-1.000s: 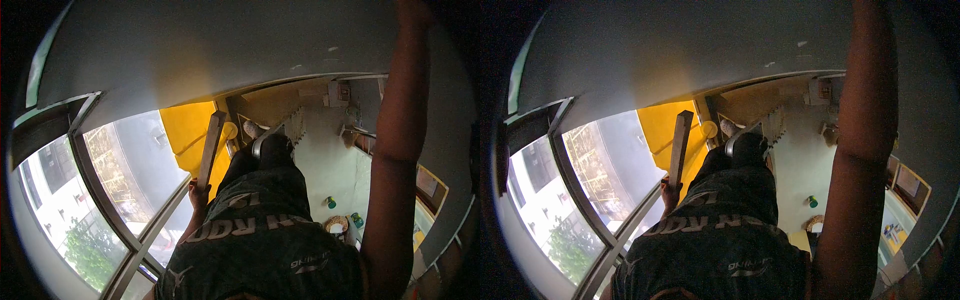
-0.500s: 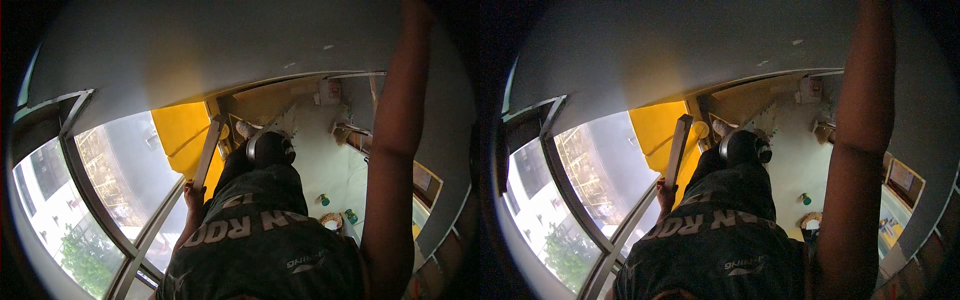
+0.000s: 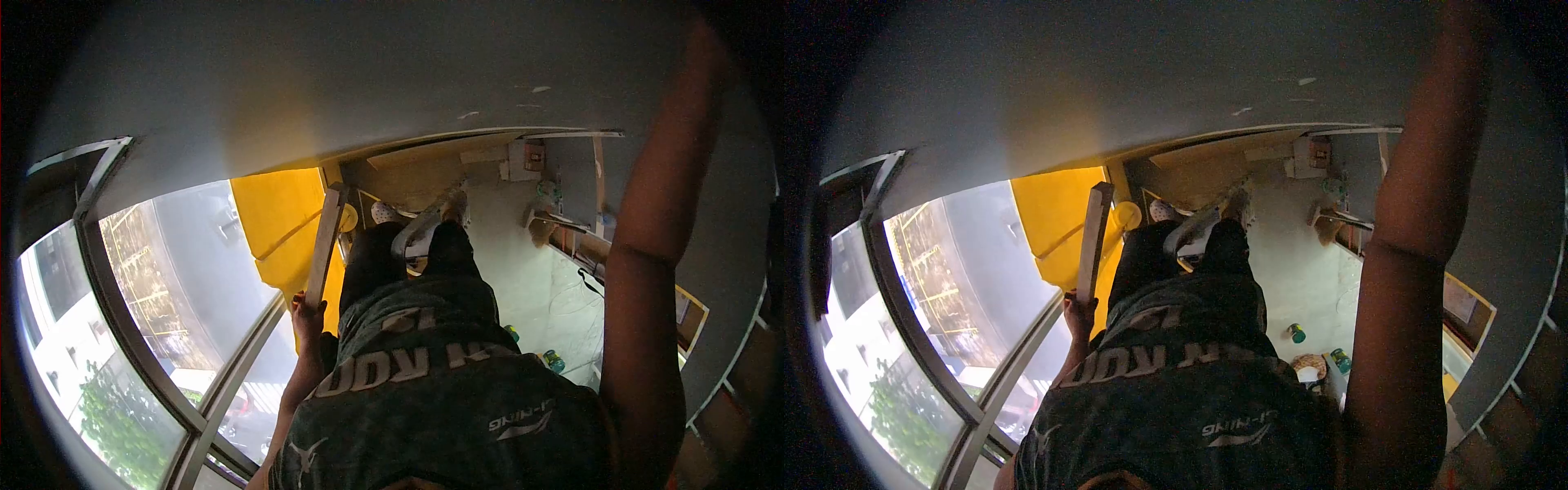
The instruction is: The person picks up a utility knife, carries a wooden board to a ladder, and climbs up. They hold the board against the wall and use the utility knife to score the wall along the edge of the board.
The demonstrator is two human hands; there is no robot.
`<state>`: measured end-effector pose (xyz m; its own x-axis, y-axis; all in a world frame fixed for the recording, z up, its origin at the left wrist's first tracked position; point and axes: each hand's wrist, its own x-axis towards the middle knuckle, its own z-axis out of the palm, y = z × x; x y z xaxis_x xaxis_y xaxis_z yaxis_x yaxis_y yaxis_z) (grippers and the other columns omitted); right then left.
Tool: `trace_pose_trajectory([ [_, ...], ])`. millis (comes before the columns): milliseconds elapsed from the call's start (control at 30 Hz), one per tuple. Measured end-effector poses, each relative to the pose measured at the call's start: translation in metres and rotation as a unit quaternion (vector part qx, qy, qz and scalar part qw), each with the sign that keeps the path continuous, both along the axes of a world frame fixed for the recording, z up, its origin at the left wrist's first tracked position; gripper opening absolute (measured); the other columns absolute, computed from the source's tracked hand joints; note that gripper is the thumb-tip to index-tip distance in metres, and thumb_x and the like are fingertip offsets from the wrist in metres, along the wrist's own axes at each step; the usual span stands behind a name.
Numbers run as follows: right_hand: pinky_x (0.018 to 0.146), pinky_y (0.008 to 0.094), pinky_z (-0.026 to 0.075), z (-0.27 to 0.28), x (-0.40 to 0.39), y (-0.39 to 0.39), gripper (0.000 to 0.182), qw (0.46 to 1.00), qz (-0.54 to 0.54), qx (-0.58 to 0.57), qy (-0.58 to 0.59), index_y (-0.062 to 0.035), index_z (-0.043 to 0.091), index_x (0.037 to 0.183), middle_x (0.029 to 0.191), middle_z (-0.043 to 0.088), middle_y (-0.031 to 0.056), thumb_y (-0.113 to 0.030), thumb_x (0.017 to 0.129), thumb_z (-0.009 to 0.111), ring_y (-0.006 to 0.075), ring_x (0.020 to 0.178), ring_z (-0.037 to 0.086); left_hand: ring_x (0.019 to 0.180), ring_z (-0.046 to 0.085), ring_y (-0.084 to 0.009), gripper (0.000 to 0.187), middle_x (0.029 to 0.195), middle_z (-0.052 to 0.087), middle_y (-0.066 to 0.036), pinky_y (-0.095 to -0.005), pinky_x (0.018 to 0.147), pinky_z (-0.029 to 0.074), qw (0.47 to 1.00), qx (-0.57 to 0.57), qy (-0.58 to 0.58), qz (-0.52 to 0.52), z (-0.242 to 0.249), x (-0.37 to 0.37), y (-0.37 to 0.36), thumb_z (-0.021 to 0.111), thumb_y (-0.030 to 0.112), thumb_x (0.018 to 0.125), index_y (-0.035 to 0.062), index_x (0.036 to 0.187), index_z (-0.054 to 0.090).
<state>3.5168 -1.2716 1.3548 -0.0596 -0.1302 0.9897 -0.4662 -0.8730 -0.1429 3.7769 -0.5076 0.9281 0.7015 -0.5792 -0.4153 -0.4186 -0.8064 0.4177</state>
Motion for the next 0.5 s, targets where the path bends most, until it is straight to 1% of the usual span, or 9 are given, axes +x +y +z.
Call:
trace_pose_trajectory([
  [67, 0.101, 0.0426, 0.043, -0.001, -0.002, -0.008, 0.051, 1.0, 0.0, -0.007, 0.009, -0.0011, 0.062, 0.126, 0.125, 0.064, 0.0158, -0.046, 0.101, 0.058, 0.0303, 0.116, 0.059, 0.116, 0.056, -0.0421, 0.061, 0.12, 0.058, -0.023, -0.047, 0.095, 0.049, 1.0, -0.001, -0.015, -0.016, -0.005, 0.003, -0.009, 0.086, 0.023, 0.072, -0.0022, 0.121, 0.06],
  [100, 0.102, 0.0427, 0.043, -0.003, -0.003, -0.012, 0.052, 1.0, 0.002, -0.012, 0.013, -0.0012, 0.062, 0.126, 0.126, 0.064, 0.0159, -0.046, 0.1, 0.058, 0.0305, 0.117, 0.058, 0.117, 0.056, -0.0405, 0.063, 0.121, 0.059, -0.021, -0.0457, 0.097, 0.049, 0.998, 0.015, -0.042, -0.042, -0.005, 0.004, -0.015, 0.088, 0.02, 0.069, -0.0006, 0.122, 0.061],
  [133, 0.102, 0.0428, 0.043, -0.003, -0.006, -0.017, 0.052, 1.0, 0.003, -0.018, 0.017, -0.0013, 0.061, 0.127, 0.126, 0.064, 0.016, -0.046, 0.1, 0.058, 0.0307, 0.117, 0.058, 0.117, 0.056, -0.0405, 0.063, 0.121, 0.059, -0.021, -0.0457, 0.097, 0.049, 0.998, 0.012, -0.048, -0.041, -0.006, 0.004, -0.023, 0.088, 0.02, 0.069, -0.0006, 0.122, 0.061],
  [200, 0.103, 0.043, 0.042, -0.005, -0.008, -0.021, 0.052, 0.999, 0.01, -0.031, 0.029, -0.0016, 0.06, 0.128, 0.127, 0.063, 0.0162, -0.046, 0.1, 0.059, 0.031, 0.118, 0.058, 0.118, 0.057, -0.0381, 0.063, 0.123, 0.059, -0.019, -0.0441, 0.1, 0.049, 0.998, 0.027, -0.049, -0.029, 0.003, 0.001, -0.043, 0.089, 0.016, 0.067, 0.0024, 0.122, 0.063],
  [233, 0.103, 0.0431, 0.042, -0.007, -0.009, -0.023, 0.053, 0.999, 0.014, -0.035, 0.033, -0.0017, 0.06, 0.128, 0.127, 0.063, 0.0163, -0.046, 0.1, 0.059, 0.0312, 0.118, 0.058, 0.12, 0.057, -0.0362, 0.062, 0.124, 0.06, -0.018, -0.0434, 0.101, 0.049, 0.995, 0.026, -0.081, -0.055, 0.008, 0.0, -0.052, 0.089, 0.014, 0.066, 0.0042, 0.122, 0.064],
  [267, 0.103, 0.0432, 0.042, -0.011, -0.006, -0.024, 0.053, 0.998, 0.019, -0.04, 0.036, -0.0018, 0.06, 0.129, 0.128, 0.063, 0.0164, -0.046, 0.1, 0.059, 0.0313, 0.118, 0.058, 0.12, 0.057, -0.0362, 0.062, 0.124, 0.06, -0.018, -0.0434, 0.101, 0.049, 0.995, 0.027, -0.088, -0.049, 0.009, -0.001, -0.059, 0.089, 0.014, 0.066, 0.0042, 0.122, 0.064],
  [333, 0.104, 0.0434, 0.042, -0.021, 0.0, -0.025, 0.054, 0.998, 0.036, -0.049, 0.035, -0.002, 0.059, 0.13, 0.128, 0.062, 0.0166, -0.046, 0.099, 0.06, 0.0316, 0.119, 0.057, 0.123, 0.056, -0.0354, 0.062, 0.124, 0.061, -0.018, -0.0433, 0.102, 0.049, 0.993, -0.027, -0.079, -0.08, 0.012, 0.001, -0.071, 0.088, 0.012, 0.066, 0.0044, 0.122, 0.063],
  [467, 0.105, 0.0438, 0.041, -0.038, -0.005, -0.031, 0.055, 0.996, 0.07, -0.061, 0.015, -0.0024, 0.057, 0.132, 0.13, 0.061, 0.017, -0.047, 0.099, 0.061, 0.0323, 0.12, 0.057, 0.122, 0.057, -0.0358, 0.06, 0.125, 0.062, -0.018, -0.0434, 0.102, 0.049, 0.983, -0.031, -0.155, -0.094, 0.022, -0.01, -0.099, 0.087, 0.009, 0.067, 0.0067, 0.122, 0.064],
  [500, 0.105, 0.0439, 0.041, -0.042, -0.007, -0.032, 0.056, 0.995, 0.079, -0.065, 0.009, -0.0025, 0.057, 0.132, 0.131, 0.061, 0.0171, -0.047, 0.098, 0.061, 0.0325, 0.121, 0.057, 0.121, 0.057, -0.0364, 0.06, 0.123, 0.062, -0.019, -0.0441, 0.101, 0.05, 0.979, -0.057, -0.172, -0.097, 0.026, -0.014, -0.106, 0.087, 0.008, 0.067, 0.0065, 0.122, 0.064],
])
